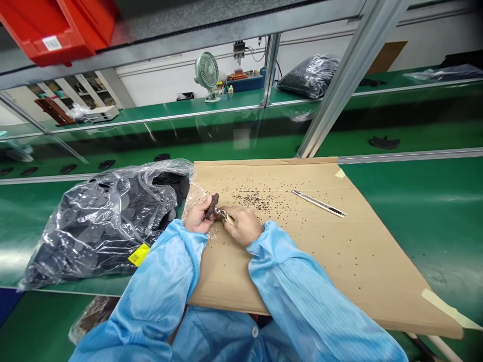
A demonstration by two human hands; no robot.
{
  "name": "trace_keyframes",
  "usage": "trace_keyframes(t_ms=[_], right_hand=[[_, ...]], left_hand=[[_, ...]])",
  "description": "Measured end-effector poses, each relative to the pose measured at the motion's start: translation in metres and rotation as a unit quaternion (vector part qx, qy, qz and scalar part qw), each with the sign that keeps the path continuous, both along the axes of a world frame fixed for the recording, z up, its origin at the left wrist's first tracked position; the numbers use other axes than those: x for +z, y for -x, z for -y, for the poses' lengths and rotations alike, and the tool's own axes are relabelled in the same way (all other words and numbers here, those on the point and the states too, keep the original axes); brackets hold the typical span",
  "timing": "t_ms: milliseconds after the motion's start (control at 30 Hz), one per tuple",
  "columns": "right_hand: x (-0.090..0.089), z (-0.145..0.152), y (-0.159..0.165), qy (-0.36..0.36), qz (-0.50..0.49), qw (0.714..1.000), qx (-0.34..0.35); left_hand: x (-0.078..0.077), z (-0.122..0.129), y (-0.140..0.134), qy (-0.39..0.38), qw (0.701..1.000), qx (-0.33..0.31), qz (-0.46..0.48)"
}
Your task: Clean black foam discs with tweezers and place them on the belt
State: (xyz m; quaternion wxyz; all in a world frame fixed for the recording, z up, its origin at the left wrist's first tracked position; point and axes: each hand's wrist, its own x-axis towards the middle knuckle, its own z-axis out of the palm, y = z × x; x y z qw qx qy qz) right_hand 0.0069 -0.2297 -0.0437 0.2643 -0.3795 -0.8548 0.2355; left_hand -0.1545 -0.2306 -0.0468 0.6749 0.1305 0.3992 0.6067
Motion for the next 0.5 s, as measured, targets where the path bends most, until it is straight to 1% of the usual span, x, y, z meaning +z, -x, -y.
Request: trace_keyframes(t_ms=[67,100,133,167,233,267,300,333,367,433,500], right_hand=[[-0.001,-0.003,-0.001,0.051,-0.11,0.992,-0.027],[-0.002,-0.006,-0.002,0.092,-0.175,0.979,-0.05],[-0.002,-0.009,-0.004,0.143,-0.243,0.957,-0.069],[-0.002,-0.014,-0.007,0.2,-0.312,0.926,-0.077],[-0.002,-0.024,-0.015,0.311,-0.426,0.848,-0.051],[-0.002,-0.029,-0.02,0.355,-0.463,0.812,-0.029],[-0.001,-0.033,-0.025,0.386,-0.485,0.785,-0.011],[-0.001,-0.037,-0.03,0.407,-0.494,0.769,-0.006],[-0.001,-0.04,-0.033,0.419,-0.495,0.761,-0.011],[-0.001,-0.042,-0.037,0.424,-0.498,0.756,-0.035],[0.003,-0.04,-0.034,0.395,-0.515,0.758,-0.062]], left_hand=[[0.002,0.0,0.001,-0.015,0.999,-0.008,0.028],[0.002,0.0,0.001,-0.021,0.999,-0.009,0.039],[0.002,0.0,0.002,-0.022,0.999,-0.005,0.046],[0.002,0.0,0.002,-0.02,0.999,0.002,0.045],[0.001,-0.002,0.001,-0.024,0.999,0.011,0.031],[0.0,-0.003,0.0,-0.031,0.999,0.012,0.021],[-0.001,-0.004,-0.001,-0.044,0.999,0.012,0.012],[-0.002,-0.005,-0.002,-0.063,0.998,0.017,0.007],[-0.003,-0.006,-0.003,-0.083,0.996,0.028,0.003],[-0.005,-0.008,-0.005,-0.104,0.993,0.056,-0.011],[-0.007,-0.008,-0.005,-0.104,0.991,0.071,-0.034]])
